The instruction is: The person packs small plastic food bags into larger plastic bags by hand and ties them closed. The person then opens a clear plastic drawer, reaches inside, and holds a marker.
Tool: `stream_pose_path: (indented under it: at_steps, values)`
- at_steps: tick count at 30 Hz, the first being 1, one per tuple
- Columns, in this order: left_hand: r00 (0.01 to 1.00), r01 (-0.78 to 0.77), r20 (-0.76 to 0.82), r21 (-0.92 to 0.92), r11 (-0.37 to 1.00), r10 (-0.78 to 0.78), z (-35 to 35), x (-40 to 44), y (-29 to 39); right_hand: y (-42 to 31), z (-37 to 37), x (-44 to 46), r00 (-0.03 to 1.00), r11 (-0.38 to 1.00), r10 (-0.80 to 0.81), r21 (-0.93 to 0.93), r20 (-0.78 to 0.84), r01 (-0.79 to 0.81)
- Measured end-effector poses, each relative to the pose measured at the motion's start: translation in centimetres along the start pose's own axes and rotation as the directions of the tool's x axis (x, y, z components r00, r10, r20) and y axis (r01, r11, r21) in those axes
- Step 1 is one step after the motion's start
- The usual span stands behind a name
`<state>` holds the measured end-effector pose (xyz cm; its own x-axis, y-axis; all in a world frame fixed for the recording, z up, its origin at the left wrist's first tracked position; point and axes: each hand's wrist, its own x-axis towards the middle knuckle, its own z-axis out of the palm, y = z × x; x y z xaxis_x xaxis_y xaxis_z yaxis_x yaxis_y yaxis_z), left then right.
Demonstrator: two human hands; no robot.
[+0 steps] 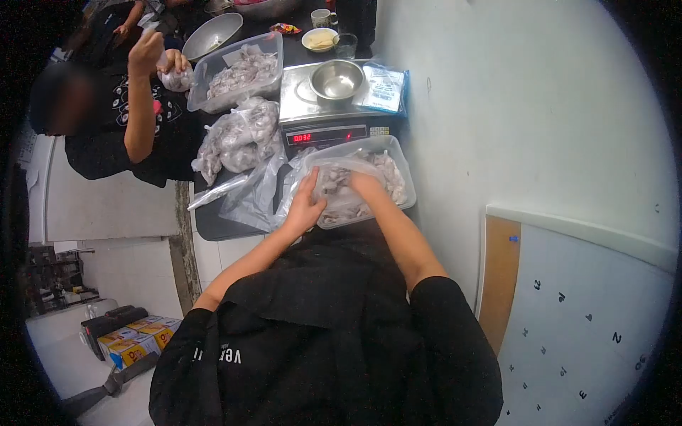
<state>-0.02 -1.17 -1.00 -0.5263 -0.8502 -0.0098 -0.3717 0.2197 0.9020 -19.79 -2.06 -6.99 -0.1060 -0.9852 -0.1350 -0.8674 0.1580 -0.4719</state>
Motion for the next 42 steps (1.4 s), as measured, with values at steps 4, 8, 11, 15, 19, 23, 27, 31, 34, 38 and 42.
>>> stream_pose_path:
  at_steps: [4,8,11,15,19,23,27,31,34,38,42]
  values:
    - [0.999,0.037,0.026,0.005,0.999,-0.037,-0.8,-0.1,0.0,1.7,0.2,0.5,0.989,0.989,-0.142,-0.053,-0.038,0.140]
    - [1.000,0.029,0.011,-0.036,0.999,-0.029,-1.1,-0.3,0.1,3.0,2.1,-0.1,0.996,0.998,0.043,0.055,-0.084,-0.039]
    - [0.997,-0.074,-0.020,0.053,0.996,0.076,-0.6,-0.4,-0.5,3.2,1.9,-0.1,0.998,0.991,0.002,0.133,-0.057,0.006]
    - [0.999,-0.040,0.011,0.096,0.995,0.039,-0.4,-0.3,-0.4,0.2,0.7,-2.0,0.990,0.993,-0.115,-0.003,-0.086,0.116]
    - [0.997,-0.074,0.019,0.036,0.997,0.073,0.1,-0.3,-0.5,-2.3,1.5,-2.1,0.979,0.973,-0.163,-0.185,-0.125,0.139]
    - [0.997,0.024,0.071,-0.011,1.000,-0.023,-0.3,-0.4,0.2,-3.7,-0.1,0.1,0.988,0.995,-0.090,-0.041,0.124,0.096]
    - [0.999,0.021,0.044,-0.064,0.998,-0.018,-0.1,-0.4,-0.8,-4.3,-3.4,0.4,0.946,0.776,0.044,0.584,0.322,-0.235]
    - [0.987,-0.150,-0.045,0.119,0.981,0.156,0.1,-0.1,-1.9,0.7,-0.5,2.5,0.931,0.846,-0.244,0.528,0.272,0.067]
    - [0.997,-0.069,-0.038,0.053,0.996,0.071,0.4,-0.2,-1.9,-3.3,-5.7,-1.4,0.968,0.973,-0.231,0.049,0.098,0.227]
    - [0.999,-0.043,-0.026,0.049,0.998,0.044,0.3,-0.3,-1.8,1.8,1.6,-0.2,0.980,0.985,-0.170,0.026,-0.099,0.173]
    - [0.989,0.127,0.073,0.001,0.992,-0.126,-0.1,-0.6,0.0,1.9,2.2,-0.9,0.973,0.989,-0.141,0.025,-0.182,0.147]
